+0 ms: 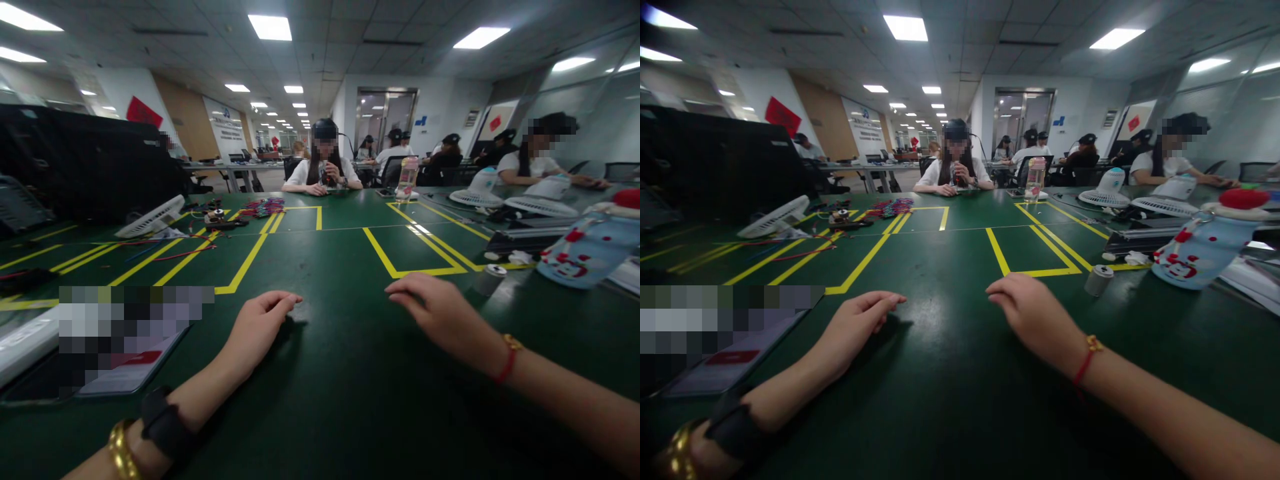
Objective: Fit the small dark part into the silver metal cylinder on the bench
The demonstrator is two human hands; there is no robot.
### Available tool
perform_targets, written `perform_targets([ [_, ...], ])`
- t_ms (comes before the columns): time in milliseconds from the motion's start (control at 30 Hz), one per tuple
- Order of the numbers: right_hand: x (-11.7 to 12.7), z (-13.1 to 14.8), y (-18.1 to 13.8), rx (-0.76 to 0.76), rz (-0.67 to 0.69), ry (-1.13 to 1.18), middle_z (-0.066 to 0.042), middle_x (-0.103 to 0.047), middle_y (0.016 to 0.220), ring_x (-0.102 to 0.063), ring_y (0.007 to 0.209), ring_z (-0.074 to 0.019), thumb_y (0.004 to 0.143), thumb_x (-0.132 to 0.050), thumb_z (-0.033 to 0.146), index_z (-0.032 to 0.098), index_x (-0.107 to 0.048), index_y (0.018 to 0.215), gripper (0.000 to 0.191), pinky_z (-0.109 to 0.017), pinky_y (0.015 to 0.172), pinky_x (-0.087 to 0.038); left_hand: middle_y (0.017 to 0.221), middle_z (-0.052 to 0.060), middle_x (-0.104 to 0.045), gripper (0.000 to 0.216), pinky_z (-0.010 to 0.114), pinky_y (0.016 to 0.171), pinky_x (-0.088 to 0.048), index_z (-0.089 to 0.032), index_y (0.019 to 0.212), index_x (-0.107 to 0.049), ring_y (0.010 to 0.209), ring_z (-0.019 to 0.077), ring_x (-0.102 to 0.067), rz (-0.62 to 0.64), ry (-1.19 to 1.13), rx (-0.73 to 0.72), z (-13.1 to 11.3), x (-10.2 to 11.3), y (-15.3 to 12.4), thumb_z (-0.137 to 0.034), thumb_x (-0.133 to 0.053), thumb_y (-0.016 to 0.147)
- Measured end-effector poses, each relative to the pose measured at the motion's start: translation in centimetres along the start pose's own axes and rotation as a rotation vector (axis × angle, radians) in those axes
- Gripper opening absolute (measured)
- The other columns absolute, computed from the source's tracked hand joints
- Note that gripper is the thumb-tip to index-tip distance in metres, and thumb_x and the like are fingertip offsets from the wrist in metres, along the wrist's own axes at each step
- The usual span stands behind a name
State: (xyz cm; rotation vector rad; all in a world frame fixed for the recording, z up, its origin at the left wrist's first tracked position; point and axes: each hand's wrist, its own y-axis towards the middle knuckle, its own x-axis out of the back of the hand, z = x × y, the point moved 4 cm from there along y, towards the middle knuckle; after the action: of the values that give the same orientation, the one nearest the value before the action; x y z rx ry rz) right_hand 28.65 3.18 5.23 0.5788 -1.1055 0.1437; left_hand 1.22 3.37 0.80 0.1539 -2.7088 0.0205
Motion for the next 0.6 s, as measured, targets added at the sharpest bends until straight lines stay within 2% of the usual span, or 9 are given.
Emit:
perform_targets([
  [67, 3.5, -4.6, 0.7, -0.161, -0.045, -0.203, -0.007, -0.066, 0.098, -0.058, 0.088, -0.0199, 0.086, -0.044, 0.032, 0.019, -0.066, 0.098, 0.028, -0.035, 0.077, -0.044, 0.062, -0.001, -0.056, 0.038, 0.022, 0.049, -0.032, -0.020, 0.092, -0.070, 0.056, 0.0142, -0.046, 0.001, 0.015, 0.009, -0.1, 0.0, 0.0, -0.051, -0.055, 0.075],
  [167, 7.9, -11.3, 0.9, -0.387, -0.016, -0.548, -0.009, -0.066, 0.099, -0.058, 0.088, -0.0265, 0.082, -0.045, 0.039, 0.021, -0.069, 0.093, 0.031, -0.038, 0.070, -0.042, 0.064, -0.001, -0.057, 0.037, 0.023, 0.051, -0.033, -0.020, 0.091, -0.070, 0.058, 0.0144, -0.046, 0.000, 0.043, -0.009, -0.3, -0.1, -0.2, -0.050, -0.054, 0.077],
  [267, 9.6, -16.1, 0.3, -0.590, 0.146, -0.575, -0.008, -0.067, 0.096, -0.058, 0.086, -0.0257, 0.076, -0.053, 0.041, 0.024, -0.071, 0.090, 0.029, -0.036, 0.068, -0.041, 0.067, 0.000, -0.059, 0.036, 0.024, 0.054, -0.034, -0.020, 0.090, -0.070, 0.059, 0.0146, -0.048, 0.006, 0.059, -0.027, -0.5, 0.0, -0.3, -0.049, -0.053, 0.078],
  [367, 9.6, -18.2, -0.1, -0.659, 0.252, -0.474, -0.006, -0.068, 0.094, -0.059, 0.085, -0.0218, 0.074, -0.056, 0.039, 0.023, -0.071, 0.089, 0.027, -0.032, 0.071, -0.042, 0.069, 0.000, -0.060, 0.035, 0.025, 0.055, -0.035, -0.020, 0.090, -0.070, 0.061, 0.0153, -0.049, 0.013, 0.079, -0.027, -0.7, -0.1, -0.4, -0.048, -0.052, 0.079],
  [500, 10.0, -19.0, -0.2, -0.632, 0.185, -0.492, -0.005, -0.068, 0.095, -0.059, 0.086, -0.0215, 0.073, -0.055, 0.045, 0.023, -0.071, 0.090, 0.031, -0.033, 0.074, -0.042, 0.067, 0.000, -0.060, 0.034, 0.025, 0.054, -0.034, -0.020, 0.090, -0.070, 0.060, 0.0157, -0.050, 0.015, 0.099, -0.020, -0.8, -0.1, -0.4, -0.047, -0.052, 0.079],
  [600, 10.1, -19.8, -0.4, -0.653, 0.207, -0.467, -0.004, -0.068, 0.093, -0.060, 0.085, -0.0220, 0.071, -0.056, 0.047, 0.024, -0.071, 0.088, 0.033, -0.034, 0.074, -0.043, 0.067, 0.000, -0.060, 0.034, 0.025, 0.053, -0.034, -0.020, 0.090, -0.070, 0.059, 0.0157, -0.049, 0.016, 0.104, -0.021, -0.8, -0.1, -0.5, -0.047, -0.052, 0.079],
])
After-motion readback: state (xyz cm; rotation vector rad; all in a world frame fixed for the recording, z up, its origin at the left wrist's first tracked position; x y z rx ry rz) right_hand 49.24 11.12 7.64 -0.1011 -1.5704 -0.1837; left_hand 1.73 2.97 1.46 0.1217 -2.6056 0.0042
